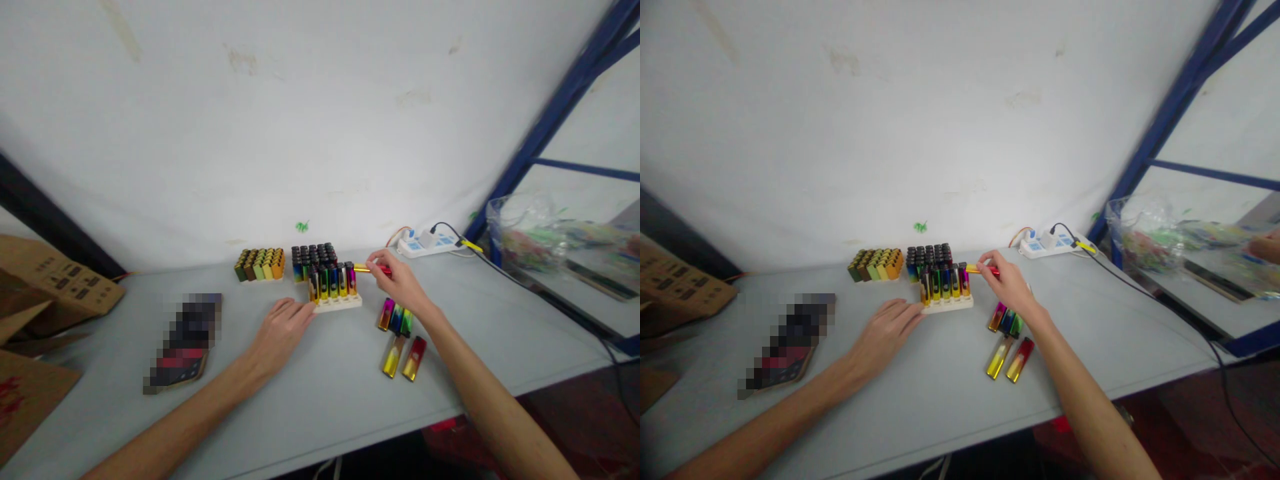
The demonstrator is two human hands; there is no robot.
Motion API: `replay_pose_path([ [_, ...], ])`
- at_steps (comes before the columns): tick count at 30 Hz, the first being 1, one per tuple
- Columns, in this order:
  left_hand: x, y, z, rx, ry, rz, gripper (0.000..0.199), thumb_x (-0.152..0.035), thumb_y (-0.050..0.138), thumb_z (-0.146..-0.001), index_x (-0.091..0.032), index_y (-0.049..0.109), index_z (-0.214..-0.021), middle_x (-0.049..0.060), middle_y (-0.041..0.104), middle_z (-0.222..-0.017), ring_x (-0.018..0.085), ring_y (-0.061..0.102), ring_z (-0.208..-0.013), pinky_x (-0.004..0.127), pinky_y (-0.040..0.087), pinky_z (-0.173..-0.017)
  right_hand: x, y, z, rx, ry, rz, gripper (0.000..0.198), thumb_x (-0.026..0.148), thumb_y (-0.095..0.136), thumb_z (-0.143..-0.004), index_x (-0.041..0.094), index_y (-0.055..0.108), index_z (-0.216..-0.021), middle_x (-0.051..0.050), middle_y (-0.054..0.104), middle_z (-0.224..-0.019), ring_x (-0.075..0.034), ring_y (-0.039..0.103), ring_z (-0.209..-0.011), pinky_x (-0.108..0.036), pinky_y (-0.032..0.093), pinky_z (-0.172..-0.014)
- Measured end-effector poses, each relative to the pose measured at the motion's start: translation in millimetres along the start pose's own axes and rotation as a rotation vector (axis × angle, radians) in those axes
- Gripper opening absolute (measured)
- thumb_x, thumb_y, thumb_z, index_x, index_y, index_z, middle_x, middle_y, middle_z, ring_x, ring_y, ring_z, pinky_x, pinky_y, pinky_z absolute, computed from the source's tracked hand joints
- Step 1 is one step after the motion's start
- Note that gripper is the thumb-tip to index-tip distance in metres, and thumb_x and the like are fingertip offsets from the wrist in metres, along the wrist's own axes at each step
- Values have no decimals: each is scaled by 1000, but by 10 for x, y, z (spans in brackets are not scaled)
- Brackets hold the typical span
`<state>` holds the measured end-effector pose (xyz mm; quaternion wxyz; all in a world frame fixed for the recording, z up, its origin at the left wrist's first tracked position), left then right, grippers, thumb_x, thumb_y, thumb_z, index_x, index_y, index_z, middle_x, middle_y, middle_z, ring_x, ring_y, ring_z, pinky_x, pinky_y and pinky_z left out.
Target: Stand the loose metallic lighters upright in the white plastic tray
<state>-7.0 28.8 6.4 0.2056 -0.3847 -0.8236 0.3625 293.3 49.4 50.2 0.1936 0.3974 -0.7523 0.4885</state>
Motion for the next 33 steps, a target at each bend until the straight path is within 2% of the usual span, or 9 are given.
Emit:
replay_pose_path([
  [4,25,19,47,52,-31,104,24,-27,44,-112,-18,66,-108,7,71,-92,23,69,-85,37,59,-81,84,42,21,-56,-38,-221,30,50,74,-92,21,67,-97,-3,71,-90,-17,66,-78,-26,50,-65],
  [8,41,41,64,113,-68,233,27,-29,38,-114,-19,64,-112,6,68,-99,20,70,-89,32,60,-80,183,80,46,11,-38,-331,33,51,81,-86,20,73,-94,-5,74,-92,-18,68,-79,-28,56,-67],
  [14,-24,31,35,115,-44,221,31,-31,36,-114,-18,63,-108,6,68,-98,20,69,-89,34,60,-83,279,209,89,106,-46,-200,39,57,75,-89,20,77,-100,-7,76,-94,-18,66,-77,-23,53,-54],
  [20,-120,-4,7,70,10,159,29,-28,39,-114,-17,63,-102,5,68,-89,21,67,-83,36,59,-79,404,390,128,124,-117,-27,37,52,57,-103,19,75,-104,-7,77,-92,-18,68,-76,-28,53,-65],
  [26,-147,-84,-34,33,50,112,23,-25,46,-111,-17,64,-99,4,68,-85,21,67,-80,35,57,-78,429,444,133,136,-116,-12,38,57,63,-99,20,72,-102,-1,72,-73,-15,60,-59,-26,47,-60],
  [33,-153,-83,-42,23,41,128,14,-22,55,-108,-18,66,-100,4,69,-85,22,69,-80,35,56,-80,431,501,119,149,-170,24,39,53,53,-105,19,65,-89,-1,64,-73,-16,56,-63,-26,42,-63],
])
Point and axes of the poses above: each hand's wrist, its own z-axis away from the middle knuckle, its own y-axis out of the palm, x = y × z, the point moved 1 cm from there along -z, towards the middle knuckle
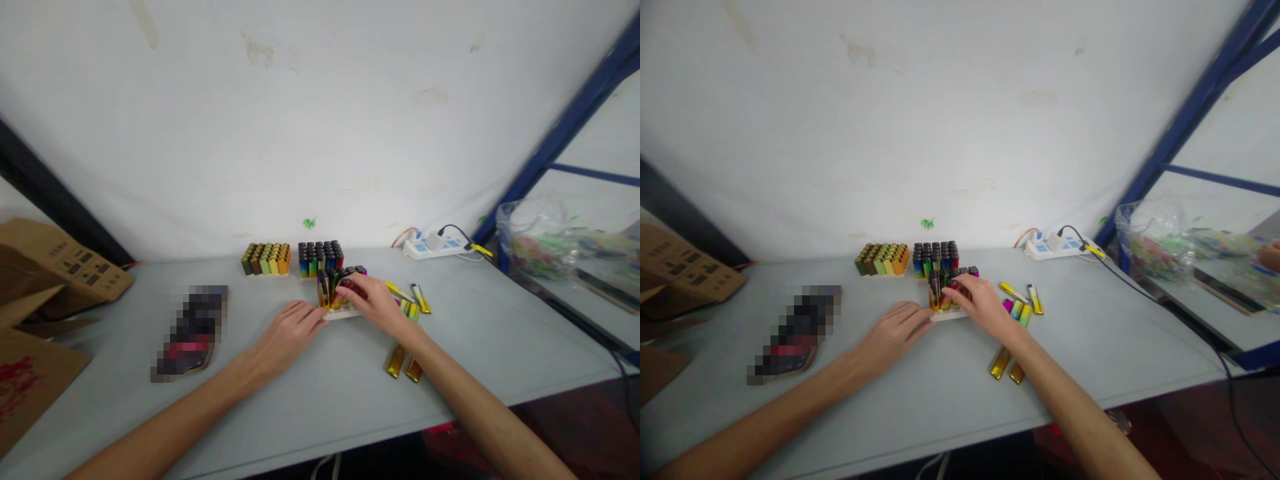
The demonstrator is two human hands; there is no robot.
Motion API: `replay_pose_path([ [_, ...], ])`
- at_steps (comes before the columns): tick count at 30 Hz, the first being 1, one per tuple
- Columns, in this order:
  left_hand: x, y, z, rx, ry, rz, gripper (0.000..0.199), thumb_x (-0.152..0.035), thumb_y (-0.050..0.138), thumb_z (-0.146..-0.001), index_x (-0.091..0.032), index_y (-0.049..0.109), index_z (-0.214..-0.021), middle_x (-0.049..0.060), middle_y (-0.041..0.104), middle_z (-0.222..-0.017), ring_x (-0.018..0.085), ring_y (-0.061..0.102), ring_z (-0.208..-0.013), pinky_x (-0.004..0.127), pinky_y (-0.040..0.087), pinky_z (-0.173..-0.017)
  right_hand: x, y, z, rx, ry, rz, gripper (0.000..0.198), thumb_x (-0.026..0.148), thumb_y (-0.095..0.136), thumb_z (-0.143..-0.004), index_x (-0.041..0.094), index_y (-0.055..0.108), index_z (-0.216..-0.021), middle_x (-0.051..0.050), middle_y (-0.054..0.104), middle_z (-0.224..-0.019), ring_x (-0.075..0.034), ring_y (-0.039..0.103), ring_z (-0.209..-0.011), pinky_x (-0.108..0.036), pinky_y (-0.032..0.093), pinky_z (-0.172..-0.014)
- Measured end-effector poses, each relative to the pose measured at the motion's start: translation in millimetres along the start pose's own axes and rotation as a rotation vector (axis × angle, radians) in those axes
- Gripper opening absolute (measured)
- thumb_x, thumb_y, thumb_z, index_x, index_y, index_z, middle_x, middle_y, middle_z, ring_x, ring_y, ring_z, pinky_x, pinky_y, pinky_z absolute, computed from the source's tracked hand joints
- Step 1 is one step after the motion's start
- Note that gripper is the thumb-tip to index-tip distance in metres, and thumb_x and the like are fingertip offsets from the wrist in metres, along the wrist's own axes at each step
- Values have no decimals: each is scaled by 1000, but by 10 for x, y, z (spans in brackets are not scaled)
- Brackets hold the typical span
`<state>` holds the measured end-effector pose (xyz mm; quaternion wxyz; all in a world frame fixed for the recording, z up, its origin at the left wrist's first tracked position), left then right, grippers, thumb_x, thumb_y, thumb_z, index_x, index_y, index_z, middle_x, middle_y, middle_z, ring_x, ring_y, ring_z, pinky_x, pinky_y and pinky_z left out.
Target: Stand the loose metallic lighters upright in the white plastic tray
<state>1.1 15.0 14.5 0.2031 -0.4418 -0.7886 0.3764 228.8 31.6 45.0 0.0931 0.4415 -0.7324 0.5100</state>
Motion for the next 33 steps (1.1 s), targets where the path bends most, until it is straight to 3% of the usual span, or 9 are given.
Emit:
replay_pose_path([
  [5,18,4,4,34,-13,17,18,-25,51,-109,-19,66,-99,4,70,-85,21,69,-81,36,57,-82,-21,-3,-3,5,-31,40,43,55,49,-107,21,60,-84,-1,63,-75,-16,55,-67,-26,41,-66],
  [14,64,48,29,104,28,50,16,-21,59,-105,-20,66,-91,3,73,-84,20,69,-80,37,55,-83,-25,-37,32,231,-69,28,41,54,53,-106,20,67,-86,1,65,-70,-14,54,-60,-25,39,-61],
  [17,62,55,30,90,41,16,16,-20,57,-106,-20,67,-93,3,73,-84,20,69,-80,37,54,-83,-38,12,41,168,-48,83,35,52,60,-103,21,68,-88,0,66,-69,-15,57,-60,-25,40,-61],
  [21,54,48,22,70,58,-13,18,-20,54,-108,-19,67,-95,3,73,-82,20,69,-78,37,54,-82,-34,75,65,69,-22,60,37,53,66,-99,22,66,-118,1,70,-74,-14,60,-58,-24,44,-59],
  [23,48,41,18,48,53,-11,19,-21,54,-108,-19,66,-94,3,72,-81,20,69,-77,37,55,-83,-19,47,76,33,-36,35,40,55,64,-100,22,64,-124,2,70,-75,-13,59,-56,-23,45,-58],
  [26,42,31,14,3,20,-11,18,-22,54,-108,-19,66,-95,3,72,-82,21,69,-77,37,56,-82,-38,-143,73,-111,-29,90,39,55,55,-104,22,65,-121,1,68,-71,-14,59,-56,-24,46,-60],
  [29,52,19,9,-32,-26,-7,14,-24,54,-107,-19,67,-101,5,73,-86,21,70,-79,36,57,-81,-175,-459,54,-294,70,261,37,48,46,-108,19,67,-115,-1,66,-67,-16,61,-59,-27,47,-65],
  [31,70,7,4,-50,-56,-5,15,-24,52,-108,-19,66,-104,5,73,-86,21,70,-79,35,57,-78,-333,-646,51,-270,143,355,31,42,49,-107,18,69,-109,-3,69,-70,-18,64,-64,-28,47,-68],
  [33,90,-5,-1,-64,-77,-1,16,-24,49,-109,-18,64,-106,5,73,-87,21,71,-79,34,57,-76,-519,-760,68,-130,214,423,24,36,55,-104,17,71,-103,-6,73,-80,-20,67,-72,-29,48,-72],
])
Point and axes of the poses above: each hand's wrist, its own z-axis away from the middle knuckle, its own y-axis out of the palm, x = y × z, the point moved 1 cm from there along -z, towards the middle knuckle
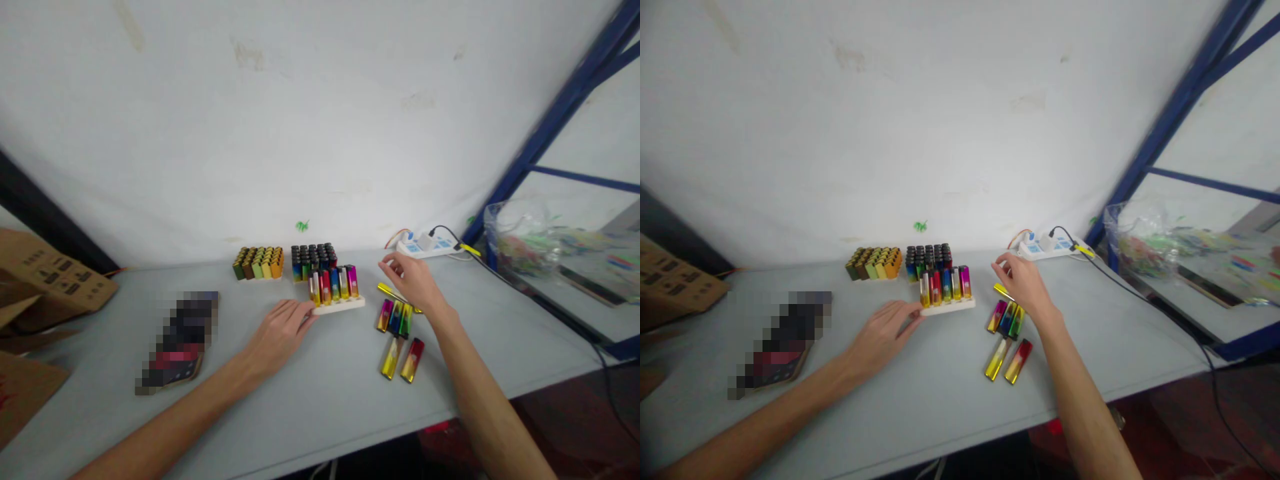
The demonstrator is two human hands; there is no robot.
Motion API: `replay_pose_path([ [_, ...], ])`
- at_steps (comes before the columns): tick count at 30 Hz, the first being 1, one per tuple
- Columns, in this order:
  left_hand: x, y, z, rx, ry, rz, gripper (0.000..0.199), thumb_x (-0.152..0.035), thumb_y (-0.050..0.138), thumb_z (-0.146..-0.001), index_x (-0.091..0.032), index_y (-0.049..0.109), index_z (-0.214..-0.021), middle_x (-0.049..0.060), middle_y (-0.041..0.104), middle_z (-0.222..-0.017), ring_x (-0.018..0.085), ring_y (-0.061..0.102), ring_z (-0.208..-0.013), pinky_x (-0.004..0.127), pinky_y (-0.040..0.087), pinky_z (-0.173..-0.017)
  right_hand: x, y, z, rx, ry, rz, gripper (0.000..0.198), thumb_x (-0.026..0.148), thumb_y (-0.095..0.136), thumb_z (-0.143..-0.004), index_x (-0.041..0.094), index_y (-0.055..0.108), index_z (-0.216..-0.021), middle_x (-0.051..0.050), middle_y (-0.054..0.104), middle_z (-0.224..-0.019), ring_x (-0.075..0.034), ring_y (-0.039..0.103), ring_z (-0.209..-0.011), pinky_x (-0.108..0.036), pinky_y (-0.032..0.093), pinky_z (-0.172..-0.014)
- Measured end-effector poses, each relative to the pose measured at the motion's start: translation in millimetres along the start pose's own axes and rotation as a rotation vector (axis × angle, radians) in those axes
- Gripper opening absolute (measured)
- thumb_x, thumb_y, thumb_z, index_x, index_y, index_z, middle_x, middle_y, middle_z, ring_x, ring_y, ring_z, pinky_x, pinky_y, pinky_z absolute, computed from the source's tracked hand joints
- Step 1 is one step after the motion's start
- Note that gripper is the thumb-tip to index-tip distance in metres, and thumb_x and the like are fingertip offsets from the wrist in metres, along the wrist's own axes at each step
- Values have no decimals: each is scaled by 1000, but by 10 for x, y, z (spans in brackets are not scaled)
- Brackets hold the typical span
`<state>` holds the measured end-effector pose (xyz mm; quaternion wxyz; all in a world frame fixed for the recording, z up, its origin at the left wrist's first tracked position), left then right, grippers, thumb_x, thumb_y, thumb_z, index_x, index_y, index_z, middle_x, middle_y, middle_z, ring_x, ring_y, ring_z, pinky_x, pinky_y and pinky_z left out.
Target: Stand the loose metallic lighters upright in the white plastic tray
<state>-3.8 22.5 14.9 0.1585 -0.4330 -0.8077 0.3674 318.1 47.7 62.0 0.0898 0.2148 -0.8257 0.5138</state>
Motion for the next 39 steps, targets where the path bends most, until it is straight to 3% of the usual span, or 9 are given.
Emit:
replay_pose_path([
  [5,39,-12,2,-1,-49,47,17,-29,46,-111,-20,61,-107,4,72,-88,20,71,-79,33,57,-77,-367,150,38,310,59,173,26,35,71,-95,14,73,-111,-15,75,-112,-25,70,-100,-32,51,-88],
  [10,44,-9,14,16,-70,66,19,-33,44,-111,-21,59,-108,3,72,-88,20,72,-80,33,57,-78,-435,234,36,425,113,160,17,28,70,-95,13,75,-103,-13,76,-103,-24,70,-90,-34,53,-84],
  [15,33,-12,8,9,-67,47,19,-34,43,-112,-21,57,-109,3,72,-88,20,71,-80,33,57,-78,-244,161,-7,231,10,-44,22,28,62,-101,14,74,-113,-13,73,-110,-22,71,-90,-36,57,-89],
  [18,31,-7,10,7,-61,48,20,-37,44,-112,-21,57,-108,3,72,-87,20,71,-78,32,57,-76,-75,107,0,124,-26,-279,33,41,59,-103,17,75,-121,-13,68,-118,-18,72,-81,-32,61,-74],
  [24,46,8,22,33,-75,74,19,-36,47,-111,-21,58,-105,2,72,-86,20,70,-78,32,56,-76,155,100,17,-38,-149,-436,37,52,69,-97,23,78,-119,-10,68,-105,-22,68,-93,-32,61,-75],
  [29,45,16,25,53,-74,99,17,-35,52,-109,-21,59,-102,2,71,-85,20,70,-78,32,55,-77,242,155,60,-14,-149,-560,40,48,77,-92,25,70,-124,-6,70,-105,-20,68,-90,-31,59,-75],
  [33,42,22,20,44,-49,90,18,-35,52,-109,-20,61,-104,3,71,-86,21,69,-79,33,55,-77,288,182,79,-11,-128,-590,32,47,78,-91,24,64,-108,-5,68,-105,-19,66,-86,-31,58,-73],
  [36,39,17,14,35,-38,75,18,-33,50,-110,-20,61,-104,4,72,-87,21,69,-79,32,55,-76,341,177,72,-7,-244,-511,26,42,79,-92,22,62,-89,-3,66,-95,-18,65,-85,-31,55,-76],
  [39,28,10,8,35,-30,65,17,-32,51,-110,-20,60,-102,3,72,-87,21,69,-79,32,55,-75,410,166,70,33,-341,-484,17,34,78,-94,21,67,-89,-4,67,-96,-18,66,-89,-31,54,-80],
])
Point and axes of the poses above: each hand's wrist, its own z-axis away from the middle knuckle, its own y-axis out of the palm, x = y × z, the point moved 1 cm from there along -z, towards the middle knuckle
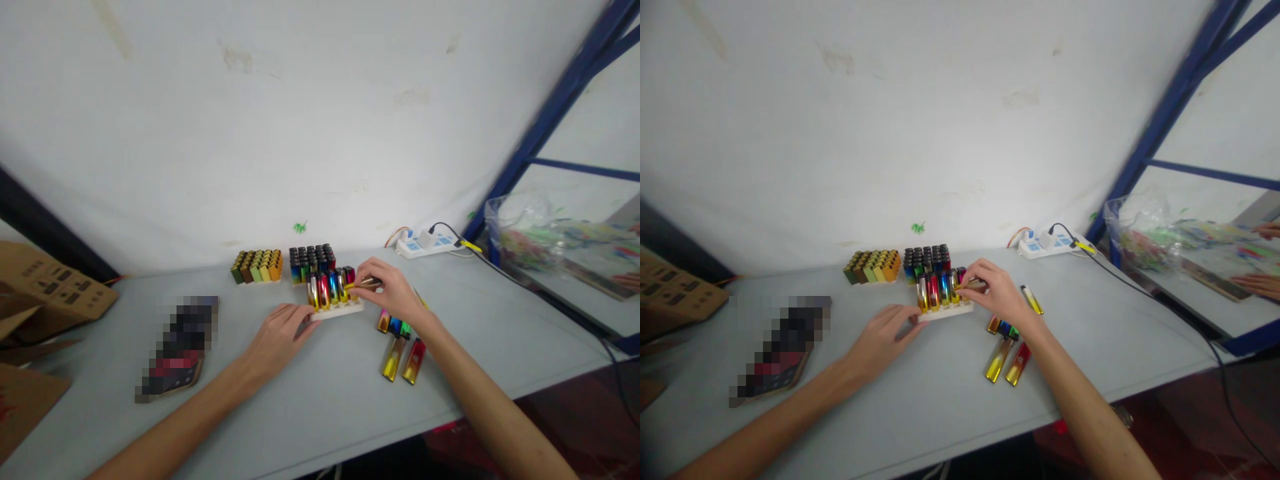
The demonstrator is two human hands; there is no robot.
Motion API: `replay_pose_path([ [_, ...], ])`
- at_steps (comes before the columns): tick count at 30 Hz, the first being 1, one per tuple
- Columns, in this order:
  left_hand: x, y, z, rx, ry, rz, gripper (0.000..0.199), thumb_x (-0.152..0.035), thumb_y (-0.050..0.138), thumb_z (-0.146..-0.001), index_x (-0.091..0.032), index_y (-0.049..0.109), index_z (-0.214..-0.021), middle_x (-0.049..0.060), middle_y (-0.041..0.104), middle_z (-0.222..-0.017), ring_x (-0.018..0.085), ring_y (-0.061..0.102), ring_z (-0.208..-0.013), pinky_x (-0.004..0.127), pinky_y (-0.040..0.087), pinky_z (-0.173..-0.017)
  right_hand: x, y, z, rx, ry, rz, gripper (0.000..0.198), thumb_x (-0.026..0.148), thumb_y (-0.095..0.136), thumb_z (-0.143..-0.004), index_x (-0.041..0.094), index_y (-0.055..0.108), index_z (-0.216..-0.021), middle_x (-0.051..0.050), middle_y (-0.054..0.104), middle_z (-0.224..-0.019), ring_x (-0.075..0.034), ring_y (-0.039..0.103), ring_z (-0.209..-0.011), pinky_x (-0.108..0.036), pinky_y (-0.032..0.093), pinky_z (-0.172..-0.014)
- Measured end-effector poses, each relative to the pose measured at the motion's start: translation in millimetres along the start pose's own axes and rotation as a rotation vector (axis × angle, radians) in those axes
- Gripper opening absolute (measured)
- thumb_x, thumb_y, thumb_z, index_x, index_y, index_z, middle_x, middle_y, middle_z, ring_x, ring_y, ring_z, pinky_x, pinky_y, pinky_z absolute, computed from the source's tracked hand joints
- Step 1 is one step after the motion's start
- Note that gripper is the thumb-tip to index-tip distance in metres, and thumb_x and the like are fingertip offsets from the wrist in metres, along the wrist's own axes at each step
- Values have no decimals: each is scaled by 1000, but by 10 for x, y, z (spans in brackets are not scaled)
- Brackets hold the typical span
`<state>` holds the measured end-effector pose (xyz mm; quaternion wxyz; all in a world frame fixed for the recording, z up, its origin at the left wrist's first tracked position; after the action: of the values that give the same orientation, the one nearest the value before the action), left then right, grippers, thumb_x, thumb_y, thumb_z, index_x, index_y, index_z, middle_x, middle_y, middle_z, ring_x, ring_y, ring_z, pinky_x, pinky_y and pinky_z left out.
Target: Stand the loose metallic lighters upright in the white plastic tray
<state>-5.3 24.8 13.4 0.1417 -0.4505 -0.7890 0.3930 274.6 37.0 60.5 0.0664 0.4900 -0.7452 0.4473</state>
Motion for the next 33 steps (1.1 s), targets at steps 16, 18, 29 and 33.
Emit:
replay_pose_path([
  [16,-46,19,10,31,55,-28,14,-26,64,-104,-21,59,-92,3,72,-84,21,68,-79,33,55,-76,34,411,44,77,140,-181,38,32,72,-96,25,59,-131,-2,72,-95,-16,68,-76,-30,62,-73],
  [18,-49,24,13,28,68,-25,15,-27,64,-104,-20,59,-91,3,72,-83,21,68,-78,34,55,-76,70,413,39,68,126,-184,37,31,69,-97,25,59,-132,-2,72,-93,-16,69,-77,-30,61,-73],
  [29,-71,3,-16,15,80,-35,21,-30,56,-108,-20,60,-90,2,71,-81,19,67,-75,33,55,-76,113,243,8,20,50,-125,29,38,61,-104,24,72,-126,-8,72,-109,-18,71,-90,-32,64,-80],
  [33,-76,-5,-15,24,71,-38,20,-29,57,-107,-20,62,-90,3,72,-82,19,68,-77,34,56,-78,123,238,5,42,39,-93,31,39,58,-105,25,72,-129,-8,73,-109,-18,71,-90,-32,64,-81],
])
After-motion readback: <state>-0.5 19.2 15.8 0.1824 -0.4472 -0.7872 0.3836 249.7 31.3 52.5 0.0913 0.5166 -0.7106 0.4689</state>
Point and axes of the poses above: each hand's wrist, its own z-axis away from the middle knuckle, its own y-axis out of the palm, x = y × z, the point moved 1 cm from there along -z, towards the middle knuckle
